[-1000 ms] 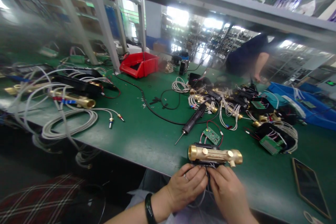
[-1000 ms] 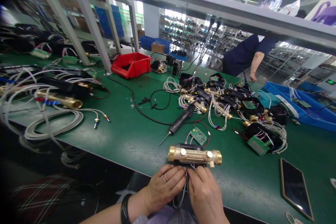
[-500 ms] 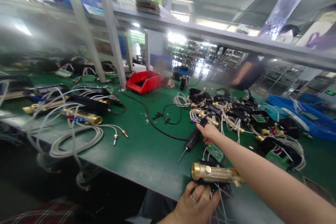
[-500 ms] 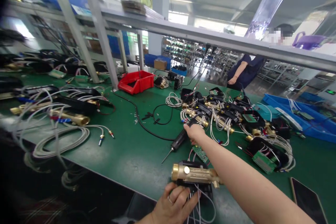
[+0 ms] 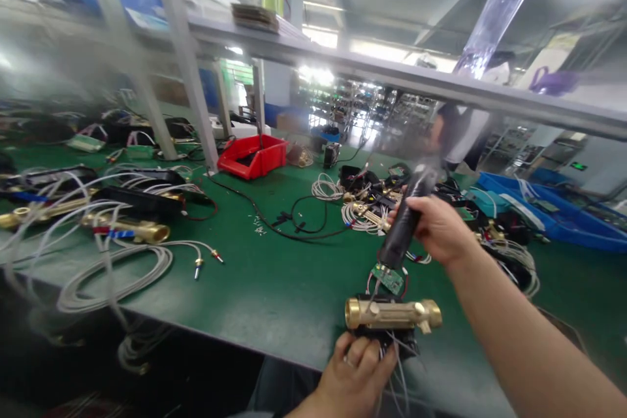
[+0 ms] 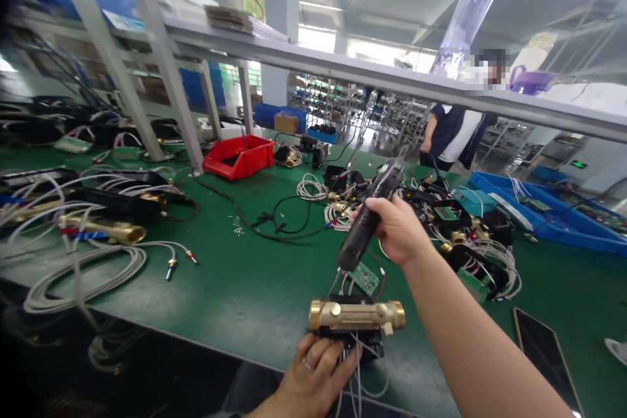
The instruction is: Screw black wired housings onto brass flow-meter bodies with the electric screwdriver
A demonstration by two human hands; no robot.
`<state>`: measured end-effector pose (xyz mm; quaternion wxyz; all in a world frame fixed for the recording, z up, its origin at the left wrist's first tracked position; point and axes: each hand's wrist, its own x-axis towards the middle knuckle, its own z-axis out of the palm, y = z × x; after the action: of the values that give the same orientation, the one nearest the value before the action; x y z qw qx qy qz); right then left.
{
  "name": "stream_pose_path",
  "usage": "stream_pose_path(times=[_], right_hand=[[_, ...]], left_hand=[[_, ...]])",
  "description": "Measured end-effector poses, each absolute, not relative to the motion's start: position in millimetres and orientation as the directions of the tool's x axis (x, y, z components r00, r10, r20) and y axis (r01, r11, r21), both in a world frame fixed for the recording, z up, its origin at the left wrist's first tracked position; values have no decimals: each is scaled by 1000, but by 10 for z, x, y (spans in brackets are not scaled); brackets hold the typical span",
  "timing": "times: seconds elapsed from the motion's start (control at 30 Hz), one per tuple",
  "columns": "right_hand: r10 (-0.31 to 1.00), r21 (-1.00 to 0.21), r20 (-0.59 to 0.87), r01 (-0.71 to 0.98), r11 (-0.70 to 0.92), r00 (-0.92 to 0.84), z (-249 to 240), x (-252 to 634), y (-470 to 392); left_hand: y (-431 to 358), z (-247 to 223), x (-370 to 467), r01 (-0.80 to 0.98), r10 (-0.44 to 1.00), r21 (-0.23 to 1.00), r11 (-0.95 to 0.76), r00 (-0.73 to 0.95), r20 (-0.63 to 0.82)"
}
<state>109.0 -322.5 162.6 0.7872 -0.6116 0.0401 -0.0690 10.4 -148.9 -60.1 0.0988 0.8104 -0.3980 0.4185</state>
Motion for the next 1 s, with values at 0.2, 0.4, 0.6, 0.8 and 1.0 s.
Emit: stream_pose_path(times=[0.2, 0.4, 0.6, 0.8, 1.0], right_hand=[[-209, -845, 352, 406, 347, 912, 1583, 103, -3260], [-173, -857, 354, 393, 335, 919, 1234, -49, -3081], [-165, -868, 373, 407, 284, 913, 1174, -19, -3072], [-154, -882, 373, 402, 245, 915, 1151, -9, -3083], [-136, -892, 369, 391, 226, 919, 1112, 14, -3089]], left_hand=[[-1456, -607, 8, -755, -611, -102, -648, 435, 662], [-1439, -534, 3, -779, -628, -67, -623, 448, 637], [-1420, -533, -8, -770, -645, -96, -631, 452, 616], [-1425, -571, -1, -751, -641, -116, -650, 459, 616], [-1432, -574, -1, -741, -632, -126, -660, 456, 627]])
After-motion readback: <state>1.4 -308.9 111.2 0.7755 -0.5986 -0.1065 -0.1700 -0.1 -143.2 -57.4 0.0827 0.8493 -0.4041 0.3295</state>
